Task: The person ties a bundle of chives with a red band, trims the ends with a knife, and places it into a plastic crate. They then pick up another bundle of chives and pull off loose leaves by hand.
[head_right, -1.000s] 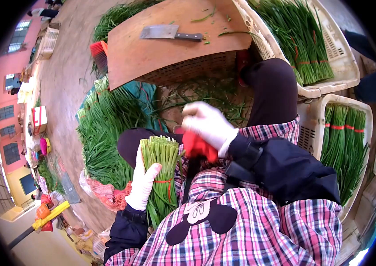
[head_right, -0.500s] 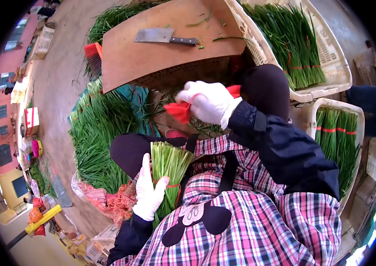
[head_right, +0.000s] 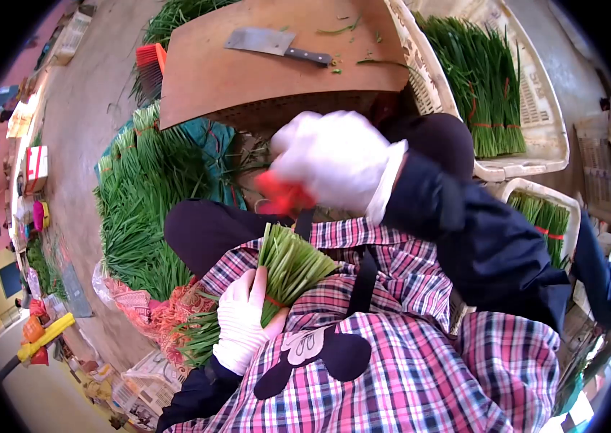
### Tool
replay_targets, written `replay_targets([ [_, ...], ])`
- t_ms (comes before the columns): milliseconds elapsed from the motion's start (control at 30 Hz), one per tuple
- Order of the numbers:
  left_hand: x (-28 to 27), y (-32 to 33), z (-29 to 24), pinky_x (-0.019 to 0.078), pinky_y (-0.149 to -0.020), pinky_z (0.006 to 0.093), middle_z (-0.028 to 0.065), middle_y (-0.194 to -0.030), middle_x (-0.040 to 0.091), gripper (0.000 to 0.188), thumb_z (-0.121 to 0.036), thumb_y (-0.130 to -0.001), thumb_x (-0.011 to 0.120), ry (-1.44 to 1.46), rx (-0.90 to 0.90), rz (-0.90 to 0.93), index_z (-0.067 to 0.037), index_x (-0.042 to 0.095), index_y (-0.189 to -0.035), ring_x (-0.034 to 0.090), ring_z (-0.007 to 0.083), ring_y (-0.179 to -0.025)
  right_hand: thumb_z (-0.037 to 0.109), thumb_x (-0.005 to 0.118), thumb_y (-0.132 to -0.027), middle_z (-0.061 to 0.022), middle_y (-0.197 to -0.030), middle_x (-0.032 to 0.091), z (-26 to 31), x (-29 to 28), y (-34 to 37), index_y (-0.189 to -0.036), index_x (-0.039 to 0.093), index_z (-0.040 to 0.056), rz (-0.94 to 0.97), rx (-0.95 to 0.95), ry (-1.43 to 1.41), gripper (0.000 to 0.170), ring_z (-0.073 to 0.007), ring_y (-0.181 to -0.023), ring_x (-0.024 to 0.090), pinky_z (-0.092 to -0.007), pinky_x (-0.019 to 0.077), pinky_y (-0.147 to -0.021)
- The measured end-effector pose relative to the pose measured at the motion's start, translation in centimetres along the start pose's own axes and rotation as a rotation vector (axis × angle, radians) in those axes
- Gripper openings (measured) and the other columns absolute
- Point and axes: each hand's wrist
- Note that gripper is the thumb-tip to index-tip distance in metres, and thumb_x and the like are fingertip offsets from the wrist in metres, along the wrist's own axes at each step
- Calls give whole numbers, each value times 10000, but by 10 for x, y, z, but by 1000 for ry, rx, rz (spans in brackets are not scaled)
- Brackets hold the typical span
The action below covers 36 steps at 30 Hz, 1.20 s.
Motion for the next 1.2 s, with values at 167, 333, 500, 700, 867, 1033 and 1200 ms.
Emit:
replay_targets([
  [167,0,3,0,441,-874,460,175,-1221,518,767,-363,-686,759,-33,-32,66,-62,488,-1337,527,351,-1054,124,634,-698,1,-932,642,10,79,27,-833,704,208,310,-332,-433,173,-218,-935,636,-334,540,-726],
  [333,-2,10,5,400,-966,469,203,-1275,497,888,-405,-702,763,2,-52,17,-14,385,-1405,502,363,-1134,128,609,-720,-57,-909,620,-72,39,24,-867,690,159,477,251,44,171,-282,-894,618,-413,533,-707],
  [500,-13,18,5,359,-1024,486,250,-1333,447,1032,-477,-694,772,87,-150,77,59,282,-1426,444,413,-1211,112,603,-721,-87,-844,590,-97,-7,-37,-780,642,113,-6,188,424,70,-294,-821,595,-418,506,-658],
  [700,-35,26,-3,462,-877,478,269,-1156,550,1052,-523,-668,768,117,-371,131,67,311,-1410,558,425,-1029,58,623,-717,-204,-1384,437,-108,-27,-65,-1356,473,137,-345,235,406,661,-388,-1217,483,-448,463,-939],
  [867,-27,22,23,467,-908,438,258,-1154,574,973,-550,-676,760,268,-425,190,12,398,-1382,579,392,-1057,152,615,-793,-123,-904,686,-48,43,8,-1020,690,103,-268,357,-143,244,-326,-851,656,-402,542,-755],
  [1033,-31,22,23,461,-934,402,217,-1164,602,753,-461,-722,771,426,-443,148,-11,528,-1275,585,340,-1093,601,589,-830,-151,-996,683,21,85,94,-1138,672,126,564,537,-415,573,-333,-951,645,-415,505,-824],
  [1200,-27,23,12,465,-936,382,171,-1160,613,712,-431,-716,779,395,-390,108,-53,541,-1270,599,310,-1081,347,755,-831,-133,-1297,591,30,144,90,-1456,339,10,402,336,-1124,823,-201,-1200,538,-357,417,-1024],
])
Point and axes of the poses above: each hand's wrist, its own y-axis away from the middle knuckle, its own x-axis out of the palm, z = x × y
